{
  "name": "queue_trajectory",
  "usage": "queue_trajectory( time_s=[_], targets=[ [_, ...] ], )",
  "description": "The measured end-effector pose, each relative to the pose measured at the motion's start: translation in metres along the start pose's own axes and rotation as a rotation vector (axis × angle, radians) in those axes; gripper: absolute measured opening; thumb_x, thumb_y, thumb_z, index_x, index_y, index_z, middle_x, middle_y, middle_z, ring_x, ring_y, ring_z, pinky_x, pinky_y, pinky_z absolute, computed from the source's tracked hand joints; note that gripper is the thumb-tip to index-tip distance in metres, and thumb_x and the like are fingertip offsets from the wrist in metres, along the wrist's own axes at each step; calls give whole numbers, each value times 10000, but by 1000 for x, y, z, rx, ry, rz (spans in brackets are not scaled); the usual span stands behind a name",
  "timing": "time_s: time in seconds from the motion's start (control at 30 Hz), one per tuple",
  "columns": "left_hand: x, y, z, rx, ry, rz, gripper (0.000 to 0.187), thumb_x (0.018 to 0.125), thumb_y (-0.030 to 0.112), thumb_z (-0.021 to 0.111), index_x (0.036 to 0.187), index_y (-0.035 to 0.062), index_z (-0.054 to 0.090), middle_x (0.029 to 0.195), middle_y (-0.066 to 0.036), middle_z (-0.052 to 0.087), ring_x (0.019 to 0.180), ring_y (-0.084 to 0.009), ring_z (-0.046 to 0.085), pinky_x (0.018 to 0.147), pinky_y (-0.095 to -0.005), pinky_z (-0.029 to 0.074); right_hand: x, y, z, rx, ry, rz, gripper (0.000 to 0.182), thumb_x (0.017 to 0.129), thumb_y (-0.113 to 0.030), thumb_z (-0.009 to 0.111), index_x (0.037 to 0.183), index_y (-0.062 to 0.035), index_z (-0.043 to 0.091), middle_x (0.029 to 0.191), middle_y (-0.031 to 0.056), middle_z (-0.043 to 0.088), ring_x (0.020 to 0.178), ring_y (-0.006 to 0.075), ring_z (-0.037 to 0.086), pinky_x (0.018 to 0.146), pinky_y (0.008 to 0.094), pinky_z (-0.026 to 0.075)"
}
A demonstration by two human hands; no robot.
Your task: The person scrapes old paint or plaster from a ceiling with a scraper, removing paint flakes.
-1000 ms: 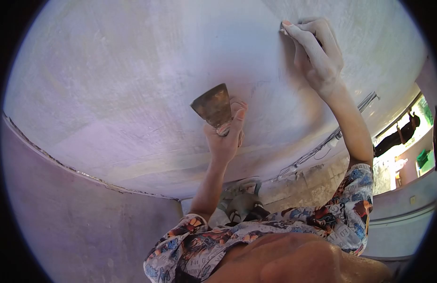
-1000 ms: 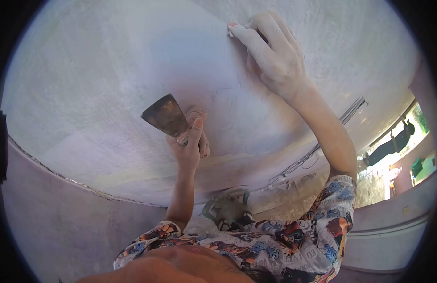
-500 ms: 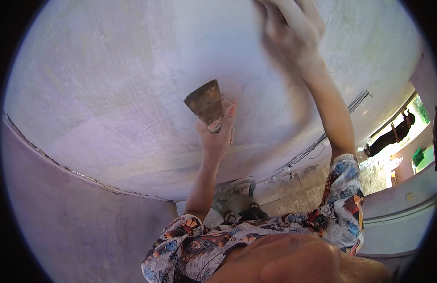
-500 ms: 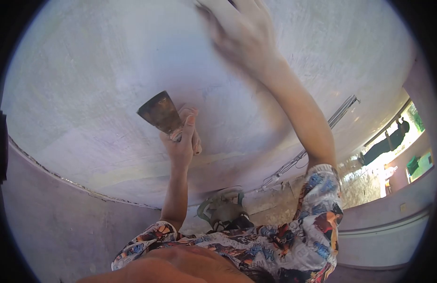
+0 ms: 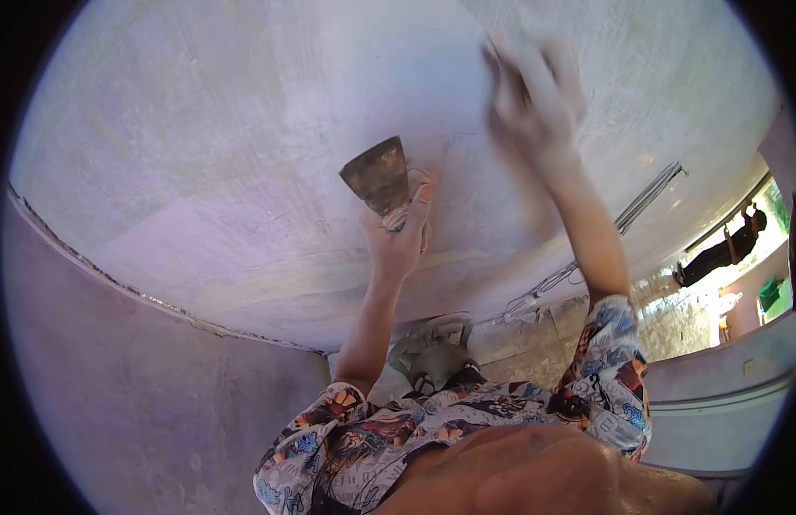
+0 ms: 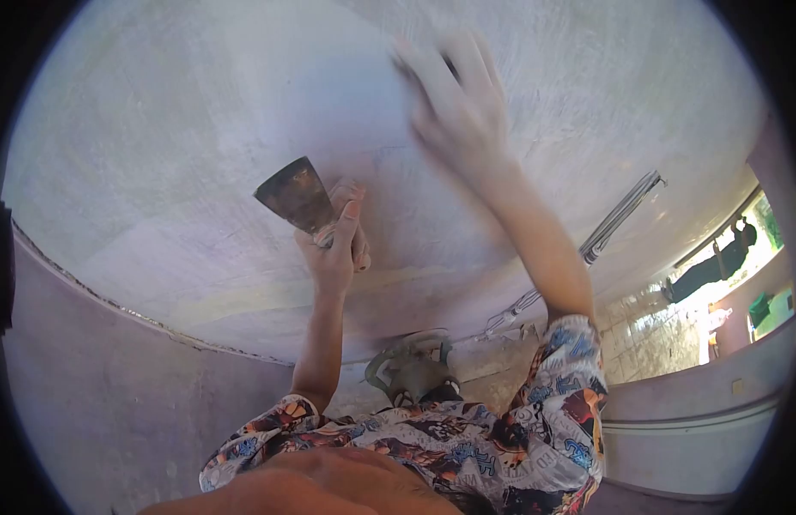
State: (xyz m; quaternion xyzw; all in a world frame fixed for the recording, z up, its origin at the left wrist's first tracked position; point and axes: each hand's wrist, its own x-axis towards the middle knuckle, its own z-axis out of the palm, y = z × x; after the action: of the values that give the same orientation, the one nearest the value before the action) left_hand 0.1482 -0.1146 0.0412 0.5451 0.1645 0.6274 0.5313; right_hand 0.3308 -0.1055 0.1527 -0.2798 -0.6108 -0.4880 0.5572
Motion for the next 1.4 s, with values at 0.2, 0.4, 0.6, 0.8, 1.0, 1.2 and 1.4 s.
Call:
queue_trajectory(
  time_s=[0.2,0.4,0.6,0.8,1.0,1.2,1.4],
  targets=[
    [0,-7,4,13,-42,26,115,945,61,591,990,-43,610,831,-86,619,356,-44,382,325,-230,293,2,4,0,14,40,114,308,707,79,673,980,-63,677,792,104,557,694,281,556,632,357,478],
    [-1,-6,1,-16,-30,24,112,940,53,591,996,-43,601,734,-65,596,350,-47,372,330,-237,289,-38,-9,-9,14,21,149,284,708,78,663,961,-51,659,810,108,542,717,283,545,627,360,469],
    [1,-2,0,49,-38,7,111,936,68,605,971,-37,609,765,-60,612,354,-50,377,327,-242,279,4,-1,4,-31,34,142,222,727,72,634,918,-41,649,808,109,545,759,296,548,667,359,465],
    [1,6,-5,90,-70,-19,95,938,76,615,968,-13,630,901,-61,640,412,-28,421,354,-218,298,-36,-7,-4,41,52,154,177,733,50,639,892,-28,645,845,112,560,772,294,550,673,369,458],
    [4,6,-13,118,-47,-76,81,941,79,619,967,6,640,996,-51,657,444,-14,445,376,-199,310,23,9,22,-49,-12,143,178,730,54,617,854,-63,670,752,97,566,696,302,550,594,367,435],
    [4,11,-16,164,-1,-43,74,945,69,605,967,8,642,983,-43,664,446,-17,451,380,-198,311,-30,-8,20,25,31,156,198,697,24,663,838,-110,692,723,95,454,666,296,482,603,386,414],
    [3,16,-27,434,95,35,134,957,109,597,1015,4,656,701,-5,545,403,-33,413,360,-218,277,-195,-70,-46,227,-285,507,170,776,34,697,929,-39,689,820,88,546,651,218,513,579,321,427]
  ],
)
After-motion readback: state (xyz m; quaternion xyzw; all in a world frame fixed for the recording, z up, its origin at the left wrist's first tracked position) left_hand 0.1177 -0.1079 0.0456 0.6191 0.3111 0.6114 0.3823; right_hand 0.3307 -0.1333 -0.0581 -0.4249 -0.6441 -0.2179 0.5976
